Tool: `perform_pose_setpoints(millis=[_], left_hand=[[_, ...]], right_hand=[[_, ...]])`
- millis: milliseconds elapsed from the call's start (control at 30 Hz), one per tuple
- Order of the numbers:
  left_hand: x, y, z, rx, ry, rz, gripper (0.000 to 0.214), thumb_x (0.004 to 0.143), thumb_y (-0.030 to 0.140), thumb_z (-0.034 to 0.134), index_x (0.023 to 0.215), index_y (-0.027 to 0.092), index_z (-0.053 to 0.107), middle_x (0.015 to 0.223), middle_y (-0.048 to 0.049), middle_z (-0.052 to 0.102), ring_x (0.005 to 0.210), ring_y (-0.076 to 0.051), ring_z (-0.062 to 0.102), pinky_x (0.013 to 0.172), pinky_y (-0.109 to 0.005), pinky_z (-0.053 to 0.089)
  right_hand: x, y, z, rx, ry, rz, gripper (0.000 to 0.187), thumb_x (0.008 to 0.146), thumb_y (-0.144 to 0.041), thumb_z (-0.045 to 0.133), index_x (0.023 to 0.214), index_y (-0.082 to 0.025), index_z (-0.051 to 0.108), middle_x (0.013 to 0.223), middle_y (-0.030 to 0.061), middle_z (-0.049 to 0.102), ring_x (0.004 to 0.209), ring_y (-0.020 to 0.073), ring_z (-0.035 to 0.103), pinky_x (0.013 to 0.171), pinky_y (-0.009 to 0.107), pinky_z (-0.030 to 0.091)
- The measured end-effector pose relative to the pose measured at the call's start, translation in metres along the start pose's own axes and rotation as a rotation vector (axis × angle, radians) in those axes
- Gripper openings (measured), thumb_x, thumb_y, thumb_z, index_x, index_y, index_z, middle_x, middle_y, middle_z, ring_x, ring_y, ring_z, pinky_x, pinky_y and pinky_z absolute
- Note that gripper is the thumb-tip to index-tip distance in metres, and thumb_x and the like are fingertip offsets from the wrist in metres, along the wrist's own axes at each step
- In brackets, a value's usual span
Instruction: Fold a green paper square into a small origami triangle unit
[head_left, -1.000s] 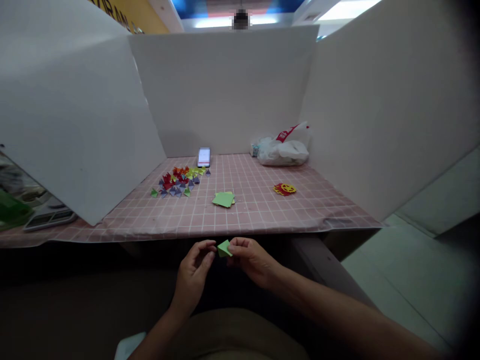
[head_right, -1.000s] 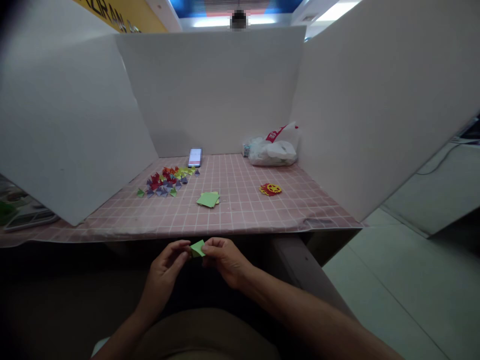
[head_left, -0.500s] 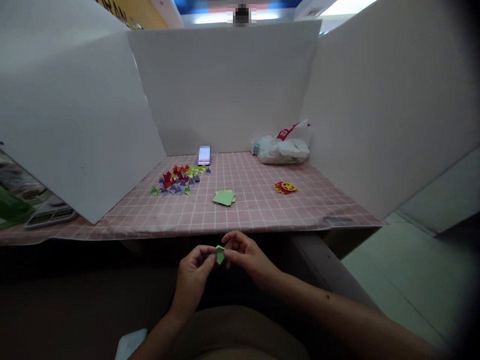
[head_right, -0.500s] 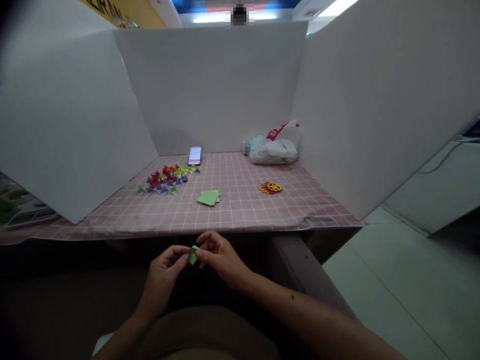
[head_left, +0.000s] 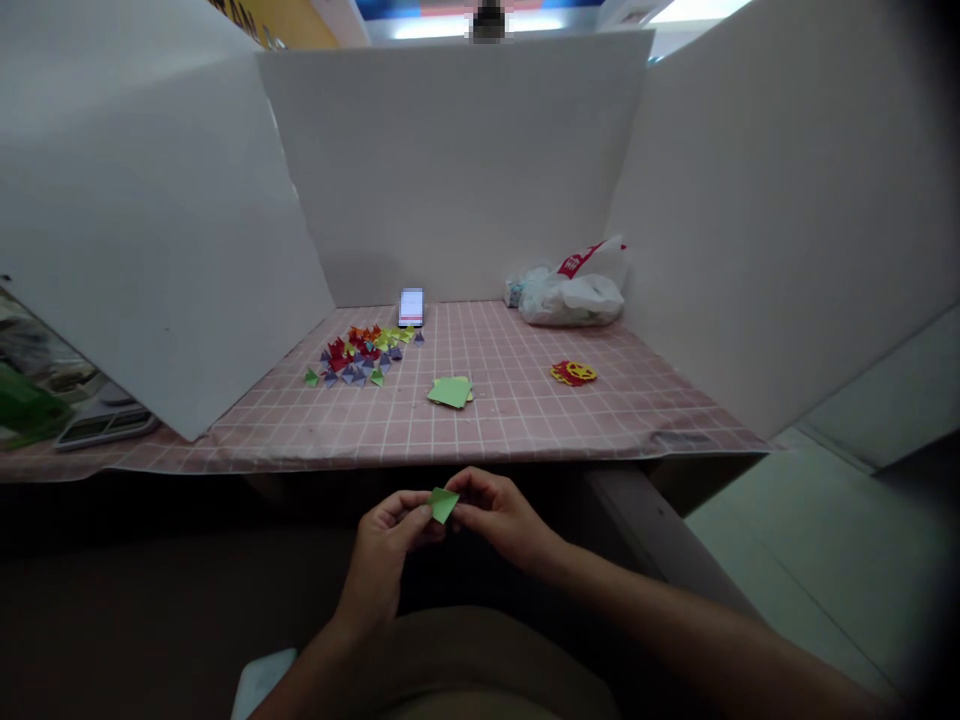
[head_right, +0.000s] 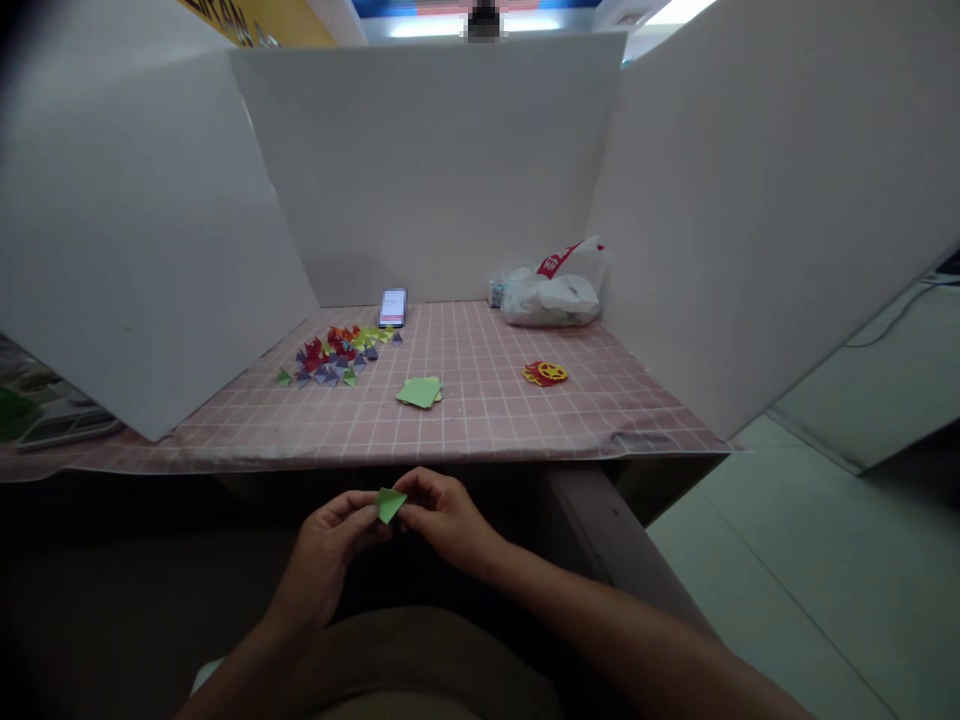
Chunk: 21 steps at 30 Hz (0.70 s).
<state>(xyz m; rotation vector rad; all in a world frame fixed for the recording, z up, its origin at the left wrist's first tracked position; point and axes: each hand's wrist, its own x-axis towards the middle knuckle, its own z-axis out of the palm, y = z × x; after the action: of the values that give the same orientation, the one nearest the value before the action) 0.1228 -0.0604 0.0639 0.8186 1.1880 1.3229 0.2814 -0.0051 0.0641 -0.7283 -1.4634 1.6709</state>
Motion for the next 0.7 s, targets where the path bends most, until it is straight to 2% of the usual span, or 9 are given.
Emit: perform_pose_setpoints(millis=[133,300,467,700], left_hand=[[-0.0015,-0.0007,0.0008,-0.075,-0.031,-0.023,0.019,0.075,0.026,0.075,0.09,0.014,0.074,0.081,-0.0047,0.074,0.072,-0.013,0.066,0.072,-0.025,0.054],[-0.0015,-0.0019,0.0033,-0.124,-0.11,0.009,0.029,0.07,0.022,0.08,0.096,0.014,0.072,0.088,-0.0061,0.076,0.079,-0.016,0.069,0.079,-0.026,0.054],[-0.0016,-0.0025,0.0045,-0.046,-0.009,0.08,0.024,0.071,0.024,0.08,0.09,0.015,0.072,0.076,-0.0024,0.075,0.07,-0.012,0.067,0.07,-0.021,0.052],[-0.0006,-0.0048,0.0035,0.024,0.061,0.106,0.021,0.07,0.028,0.08,0.084,0.015,0.073,0.075,-0.001,0.074,0.067,-0.011,0.066,0.066,-0.019,0.053]], right_hand=[[-0.0011,0.0004,-0.001,-0.01,0.023,-0.021,0.007,0.075,-0.018,0.068,0.081,-0.017,0.064,0.069,-0.0032,0.062,0.061,0.0115,0.056,0.062,0.026,0.044],[-0.0004,0.0032,-0.0015,0.093,0.047,-0.009,0.011,0.076,-0.021,0.071,0.08,-0.016,0.062,0.07,-0.0022,0.064,0.062,0.0117,0.059,0.064,0.027,0.045],[-0.0003,0.0042,0.0004,0.072,0.024,-0.033,0.014,0.077,-0.025,0.072,0.081,-0.015,0.062,0.07,-0.0017,0.065,0.063,0.0117,0.059,0.063,0.026,0.045],[-0.0015,0.0066,-0.0006,-0.021,0.029,-0.037,0.015,0.077,-0.027,0.072,0.081,-0.016,0.063,0.071,-0.0014,0.063,0.061,0.0115,0.057,0.061,0.026,0.044]])
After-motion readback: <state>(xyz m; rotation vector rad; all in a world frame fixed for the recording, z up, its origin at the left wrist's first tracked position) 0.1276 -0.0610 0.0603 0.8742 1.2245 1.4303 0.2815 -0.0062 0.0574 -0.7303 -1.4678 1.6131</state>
